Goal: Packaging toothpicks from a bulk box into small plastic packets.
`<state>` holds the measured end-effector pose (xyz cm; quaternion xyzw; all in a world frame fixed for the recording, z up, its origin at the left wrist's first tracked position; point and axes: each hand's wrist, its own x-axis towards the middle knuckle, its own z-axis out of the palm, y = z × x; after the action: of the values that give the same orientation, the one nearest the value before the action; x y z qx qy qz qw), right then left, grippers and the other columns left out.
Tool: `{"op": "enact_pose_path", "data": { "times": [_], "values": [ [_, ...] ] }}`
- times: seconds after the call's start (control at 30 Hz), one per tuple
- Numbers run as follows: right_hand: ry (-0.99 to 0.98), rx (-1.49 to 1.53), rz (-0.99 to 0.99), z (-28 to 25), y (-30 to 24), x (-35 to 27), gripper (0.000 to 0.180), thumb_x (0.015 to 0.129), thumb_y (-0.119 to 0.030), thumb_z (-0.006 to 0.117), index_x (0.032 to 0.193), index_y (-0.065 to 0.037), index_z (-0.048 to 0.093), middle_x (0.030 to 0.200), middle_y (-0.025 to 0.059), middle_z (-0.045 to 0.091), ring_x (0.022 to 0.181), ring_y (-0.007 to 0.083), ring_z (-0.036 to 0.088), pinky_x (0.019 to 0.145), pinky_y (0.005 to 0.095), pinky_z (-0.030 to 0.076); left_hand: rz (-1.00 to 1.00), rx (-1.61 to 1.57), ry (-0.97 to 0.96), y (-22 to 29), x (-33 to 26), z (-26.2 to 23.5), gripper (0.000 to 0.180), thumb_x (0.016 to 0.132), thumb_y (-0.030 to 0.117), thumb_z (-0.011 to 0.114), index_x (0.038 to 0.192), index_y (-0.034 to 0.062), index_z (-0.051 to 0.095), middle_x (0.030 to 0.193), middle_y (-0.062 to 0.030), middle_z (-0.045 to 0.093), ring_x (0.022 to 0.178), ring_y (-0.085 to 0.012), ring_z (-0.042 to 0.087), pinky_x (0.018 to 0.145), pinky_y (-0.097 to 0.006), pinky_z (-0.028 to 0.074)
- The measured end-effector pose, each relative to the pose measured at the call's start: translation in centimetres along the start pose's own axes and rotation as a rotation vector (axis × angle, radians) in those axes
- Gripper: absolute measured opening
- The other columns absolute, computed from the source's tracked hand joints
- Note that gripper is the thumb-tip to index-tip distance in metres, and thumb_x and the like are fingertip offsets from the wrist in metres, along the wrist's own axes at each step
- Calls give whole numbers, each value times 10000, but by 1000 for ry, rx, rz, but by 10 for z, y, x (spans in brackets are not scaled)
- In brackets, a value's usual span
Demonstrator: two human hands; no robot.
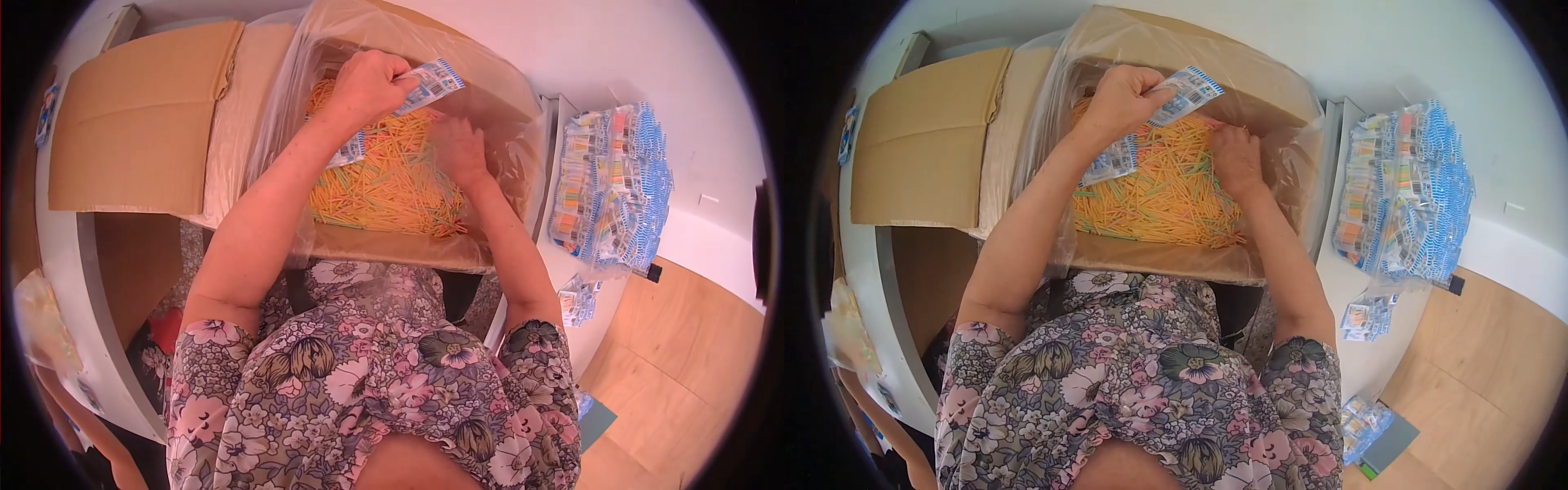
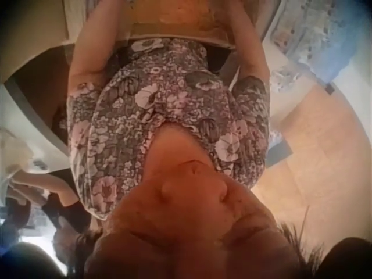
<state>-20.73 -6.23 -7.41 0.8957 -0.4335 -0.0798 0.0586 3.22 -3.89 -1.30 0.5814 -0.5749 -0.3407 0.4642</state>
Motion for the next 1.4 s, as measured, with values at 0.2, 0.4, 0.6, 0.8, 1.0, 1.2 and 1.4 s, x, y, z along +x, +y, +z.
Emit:
{"op": "enact_pose_path", "data": {
  "times": [0.2, 0.4, 0.6, 0.8, 1.0, 1.2, 1.4],
  "values": [
    [-201, 346, 356, 20, 7, -7, 623, 743, -401, 622, 1224, -28, 490, 1254, 202, 465, 1176, 345, 422, 964, 500, 343, -14, -6, -12, 6, 4, 0, 262, 790, 158, 631, 645, -33, 525, 480, -48, 379, 468, -107, 322, 450, -306, 313],
    [-403, 161, 521, 10, -15, 7, 810, 765, -506, 594, 1325, 38, 377, 1375, 209, 377, 1282, 350, 330, 1017, 532, 271, -96, 30, -84, 6, 2, -3, 216, 751, 231, 631, 681, 28, 617, 628, -165, 589, 621, -338, 580, 629, -418, 458],
    [-172, -30, 283, 30, -7, 1, 563, 821, -364, 564, 1235, 7, 478, 1274, 144, 495, 1230, 316, 386, 952, 537, 303, -53, -12, -74, 9, -1, 0, 230, 788, 162, 624, 681, -31, 556, 488, -81, 429, 458, -117, 374, 467, -320, 359],
    [-147, 149, 240, -21, -10, 11, 379, 820, -251, 571, 1113, -12, 558, 1092, 122, 593, 1035, 286, 518, 868, 488, 364, -18, 12, -72, 3, 1, -2, 225, 786, 153, 622, 683, -35, 554, 492, -82, 423, 461, -116, 381, 466, -317, 355],
    [-353, 1665, 730, -6, -6, 11, 231, 894, -142, 484, 1058, 15, 526, 891, 126, 585, 752, 249, 613, 616, 388, 512, -52, -78, -40, 0, 2, -2, 186, 794, 127, 630, 736, -47, 598, 499, -32, 451, 488, -75, 388, 463, -283, 346],
    [-260, 2112, 817, 26, 1, 36, 257, 909, -165, 523, 1096, 9, 487, 784, 106, 553, 670, 230, 591, 623, 392, 550, -5, -49, -60, 2, 5, 0, 167, 810, 120, 630, 780, -44, 633, 535, -11, 498, 515, -50, 422, 471, -258, 357],
    [-228, 2051, 812, 21, -2, 39, 188, 889, -190, 585, 1012, -60, 526, 707, 47, 519, 559, 166, 515, 510, 320, 470, -43, -136, -55, 1, 3, -2, 168, 820, 121, 633, 796, -45, 640, 569, 10, 517, 543, -49, 429, 492, -247, 374]
  ]
}}
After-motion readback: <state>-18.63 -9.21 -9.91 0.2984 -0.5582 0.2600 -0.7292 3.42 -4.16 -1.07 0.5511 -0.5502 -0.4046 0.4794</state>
